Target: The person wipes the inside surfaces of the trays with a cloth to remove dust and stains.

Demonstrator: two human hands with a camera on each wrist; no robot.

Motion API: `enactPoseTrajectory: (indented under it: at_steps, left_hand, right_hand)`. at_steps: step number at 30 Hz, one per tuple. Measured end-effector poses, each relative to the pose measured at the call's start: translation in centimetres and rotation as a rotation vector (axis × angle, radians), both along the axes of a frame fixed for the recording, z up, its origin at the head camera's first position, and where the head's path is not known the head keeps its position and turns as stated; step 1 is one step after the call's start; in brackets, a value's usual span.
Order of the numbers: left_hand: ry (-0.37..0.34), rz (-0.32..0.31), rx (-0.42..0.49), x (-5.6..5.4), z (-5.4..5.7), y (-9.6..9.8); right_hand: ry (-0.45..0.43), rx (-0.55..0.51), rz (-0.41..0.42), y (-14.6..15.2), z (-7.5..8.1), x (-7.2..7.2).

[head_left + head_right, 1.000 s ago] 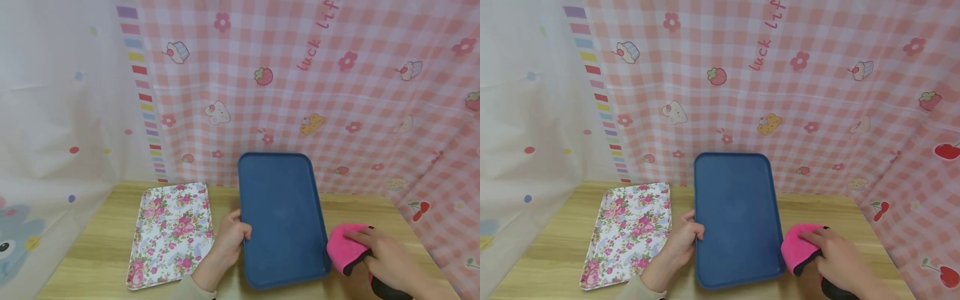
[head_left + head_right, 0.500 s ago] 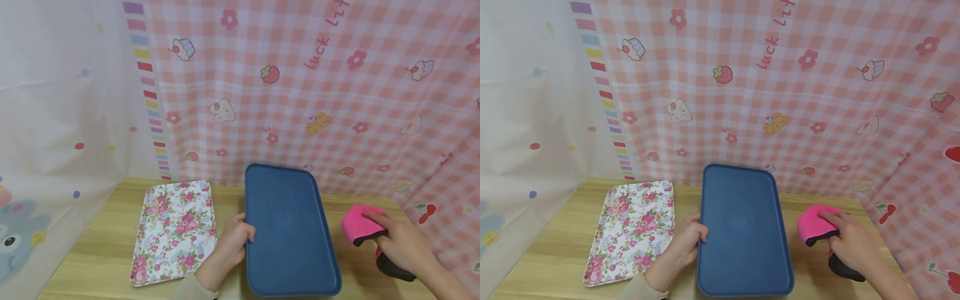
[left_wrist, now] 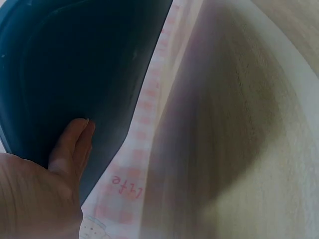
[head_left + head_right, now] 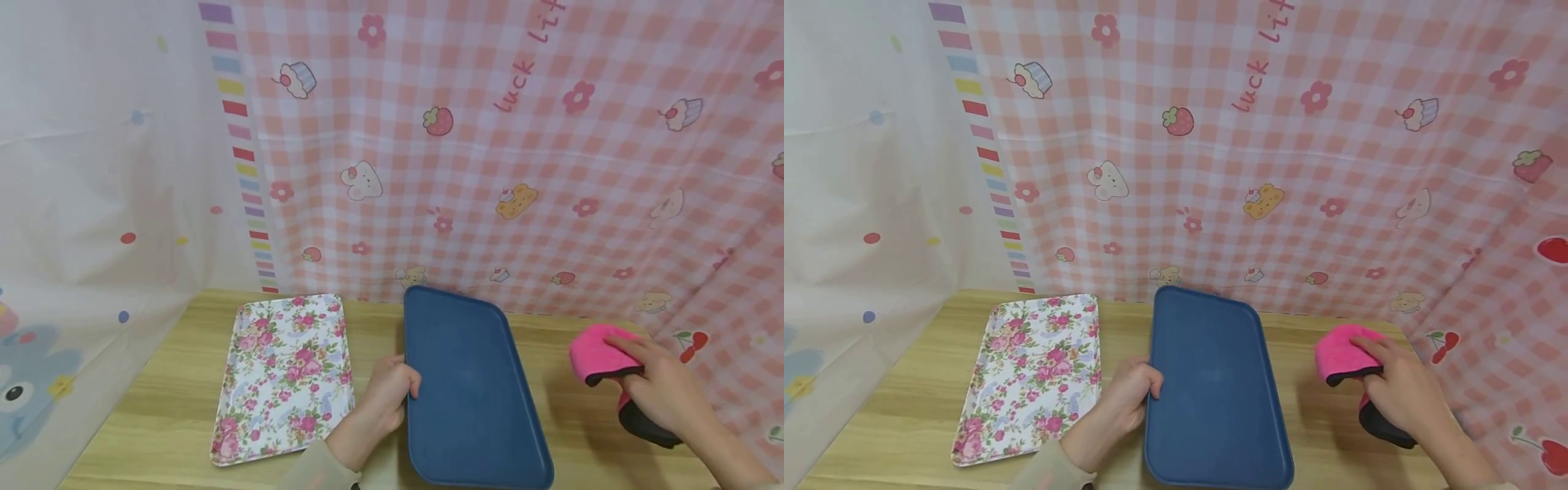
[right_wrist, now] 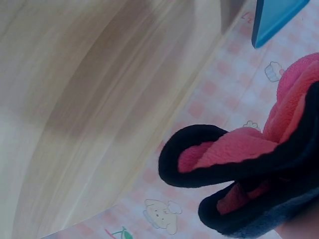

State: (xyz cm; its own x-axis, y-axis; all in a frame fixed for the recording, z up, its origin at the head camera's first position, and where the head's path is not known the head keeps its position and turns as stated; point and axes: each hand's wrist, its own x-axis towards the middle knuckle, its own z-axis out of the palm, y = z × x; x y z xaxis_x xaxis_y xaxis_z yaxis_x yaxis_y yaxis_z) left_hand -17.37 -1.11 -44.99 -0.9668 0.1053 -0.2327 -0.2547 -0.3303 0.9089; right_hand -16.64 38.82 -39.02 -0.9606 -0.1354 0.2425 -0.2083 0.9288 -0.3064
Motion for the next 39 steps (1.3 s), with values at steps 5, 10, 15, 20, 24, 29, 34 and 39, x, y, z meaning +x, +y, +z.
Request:
enactPoseTrajectory:
  at_steps: [5, 10, 15, 20, 24, 29, 34, 39]
  left_hand:
    - [-0.006, -0.015, -0.002, -0.1, -0.2, 0.2]
    - [-0.005, -0.027, 0.009, -0.2, -0.5, 0.3]
    - [-0.006, -0.020, -0.025, -0.2, -0.7, 0.4]
    - [-0.018, -0.004, -0.074, 0.0, -0.9, 0.6]
    - [-0.016, 0.000, -0.075, 0.0, -1.2, 0.7]
    - [-0.011, -0.009, -0.058, 0.0, -1.5, 0.8]
    - [-0.024, -0.048, -0.051, 0.0, -1.6, 0.8]
    - [-0.058, -0.117, -0.112, 0.1, -1.5, 0.1]
  right_hand:
    - [0.017, 0.020, 0.002, 0.5, -0.5, 0.1]
    - [0.025, 0.045, 0.006, 0.7, -0.8, 0.1]
    - [0.012, 0.040, 0.001, 0.8, -1.0, 0.2]
    - [-0.002, 0.038, 0.001, 0.9, -1.2, 0.4]
    - [-0.018, 0.031, -0.004, 0.8, -1.3, 0.5]
    - [-0.032, 0.044, -0.020, 0.8, -1.3, 0.5]
    - [-0.052, 0.051, -0.037, 0.8, -1.2, 0.6]
    - [-0.076, 0.049, -0.042, 0.8, -1.1, 0.5]
